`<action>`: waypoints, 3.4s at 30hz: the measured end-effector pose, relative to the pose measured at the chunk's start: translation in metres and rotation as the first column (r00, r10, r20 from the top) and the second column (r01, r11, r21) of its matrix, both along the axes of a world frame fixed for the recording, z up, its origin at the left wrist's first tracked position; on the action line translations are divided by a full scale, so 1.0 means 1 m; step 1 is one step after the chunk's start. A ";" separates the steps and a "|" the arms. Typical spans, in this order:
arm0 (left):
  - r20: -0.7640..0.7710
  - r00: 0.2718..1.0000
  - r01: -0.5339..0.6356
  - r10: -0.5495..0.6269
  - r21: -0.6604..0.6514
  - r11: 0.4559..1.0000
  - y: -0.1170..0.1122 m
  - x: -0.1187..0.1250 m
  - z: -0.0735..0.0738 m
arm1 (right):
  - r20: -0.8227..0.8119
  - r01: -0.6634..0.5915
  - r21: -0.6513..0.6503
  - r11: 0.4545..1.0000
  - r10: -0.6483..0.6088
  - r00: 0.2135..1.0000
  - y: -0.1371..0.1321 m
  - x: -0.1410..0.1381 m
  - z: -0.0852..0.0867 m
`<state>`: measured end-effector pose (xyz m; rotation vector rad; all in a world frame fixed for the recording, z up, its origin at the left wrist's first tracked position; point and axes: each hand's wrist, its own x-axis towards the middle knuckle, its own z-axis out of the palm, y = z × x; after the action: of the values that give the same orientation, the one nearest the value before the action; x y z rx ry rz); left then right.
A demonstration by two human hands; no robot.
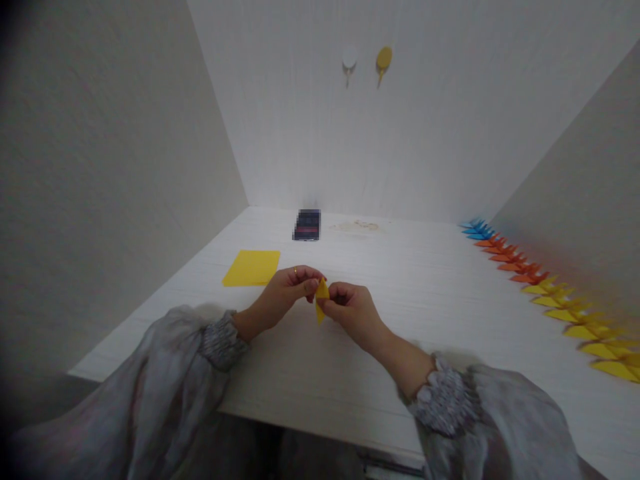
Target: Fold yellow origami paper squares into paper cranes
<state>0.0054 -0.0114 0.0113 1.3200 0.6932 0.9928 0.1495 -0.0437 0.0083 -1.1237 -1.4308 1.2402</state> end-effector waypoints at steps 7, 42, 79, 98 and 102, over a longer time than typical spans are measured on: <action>0.036 0.999 0.013 -0.014 0.009 1.000 0.002 -0.001 -0.006 | 0.085 0.047 -0.014 0.999 -0.046 0.995 0.001 0.001 -0.004; -0.076 0.990 -0.110 0.121 0.131 0.985 -0.003 0.006 -0.007 | 0.537 -0.035 0.644 0.765 -0.418 0.733 0.003 -0.001 0.002; 0.081 0.991 -0.106 0.102 0.043 0.993 0.001 0.002 -0.002 | 0.044 0.093 0.359 0.929 -0.116 0.992 0.013 0.012 -0.008; 0.119 0.993 0.005 -0.014 0.074 0.997 0.002 -0.002 -0.001 | -0.213 0.020 0.186 0.982 0.020 0.977 0.009 0.010 -0.002; 0.089 0.996 0.018 -0.022 0.041 0.999 0.002 -0.003 -0.002 | -0.195 -0.026 0.209 0.977 0.068 0.978 0.010 0.012 -0.001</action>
<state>0.0022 -0.0089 0.0093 1.3068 0.5931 1.0479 0.1619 -0.0341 0.0069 -0.8047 -1.4018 1.1727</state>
